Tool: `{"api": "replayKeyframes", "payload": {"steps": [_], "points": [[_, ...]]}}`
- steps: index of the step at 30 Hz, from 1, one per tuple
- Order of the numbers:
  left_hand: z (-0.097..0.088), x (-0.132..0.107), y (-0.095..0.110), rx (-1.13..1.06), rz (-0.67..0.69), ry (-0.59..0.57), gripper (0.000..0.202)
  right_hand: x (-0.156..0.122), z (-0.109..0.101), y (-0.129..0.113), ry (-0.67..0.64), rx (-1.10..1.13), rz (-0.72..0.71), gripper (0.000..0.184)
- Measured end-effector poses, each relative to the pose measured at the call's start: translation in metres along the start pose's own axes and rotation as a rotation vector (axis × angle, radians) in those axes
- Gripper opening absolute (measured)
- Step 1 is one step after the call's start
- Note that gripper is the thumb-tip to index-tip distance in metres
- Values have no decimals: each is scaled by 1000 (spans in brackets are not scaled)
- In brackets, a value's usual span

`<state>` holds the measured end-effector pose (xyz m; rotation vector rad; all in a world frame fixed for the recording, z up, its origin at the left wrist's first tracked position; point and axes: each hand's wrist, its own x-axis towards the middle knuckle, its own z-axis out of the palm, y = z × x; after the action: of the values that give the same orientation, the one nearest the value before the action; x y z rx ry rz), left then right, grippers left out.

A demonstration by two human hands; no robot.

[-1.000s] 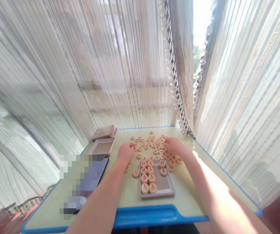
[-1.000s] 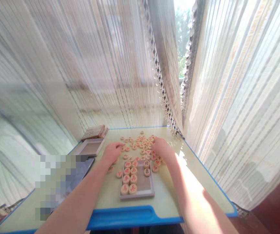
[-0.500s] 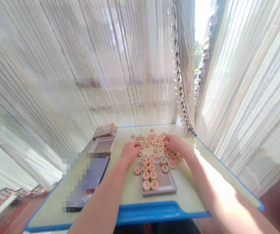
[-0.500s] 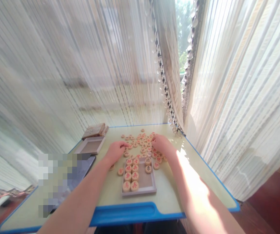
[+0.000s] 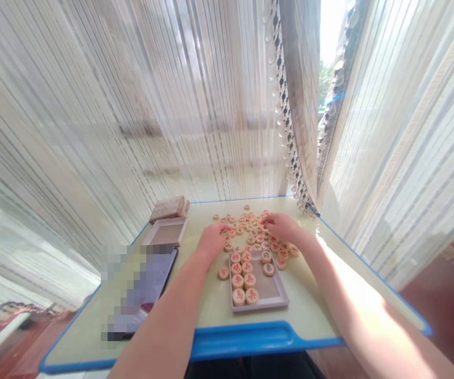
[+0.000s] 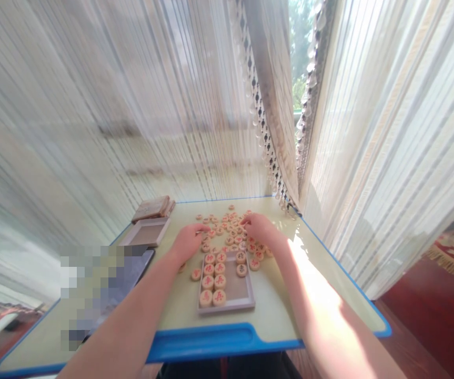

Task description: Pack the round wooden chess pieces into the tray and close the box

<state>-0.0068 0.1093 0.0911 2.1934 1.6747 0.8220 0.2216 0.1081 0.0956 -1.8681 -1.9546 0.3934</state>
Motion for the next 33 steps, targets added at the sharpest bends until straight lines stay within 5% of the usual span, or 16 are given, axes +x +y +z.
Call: {"api": "replayKeyframes", "payload": {"steps": [10, 15, 22, 33], "points": [[2, 3, -7, 58, -3, -28, 38, -11, -9, -6, -125, -55, -28, 19], [2, 2, -4, 46, 18, 8, 37, -10, -4, -7, -47, -31, -31, 29], [2, 1, -1, 50, 4, -19, 39, -6, 11, -13, -8, -56, -304, 18], [2, -1, 1, 124, 20, -58, 42, -6, 12, -15, -16, -159, -187, 20]]}}
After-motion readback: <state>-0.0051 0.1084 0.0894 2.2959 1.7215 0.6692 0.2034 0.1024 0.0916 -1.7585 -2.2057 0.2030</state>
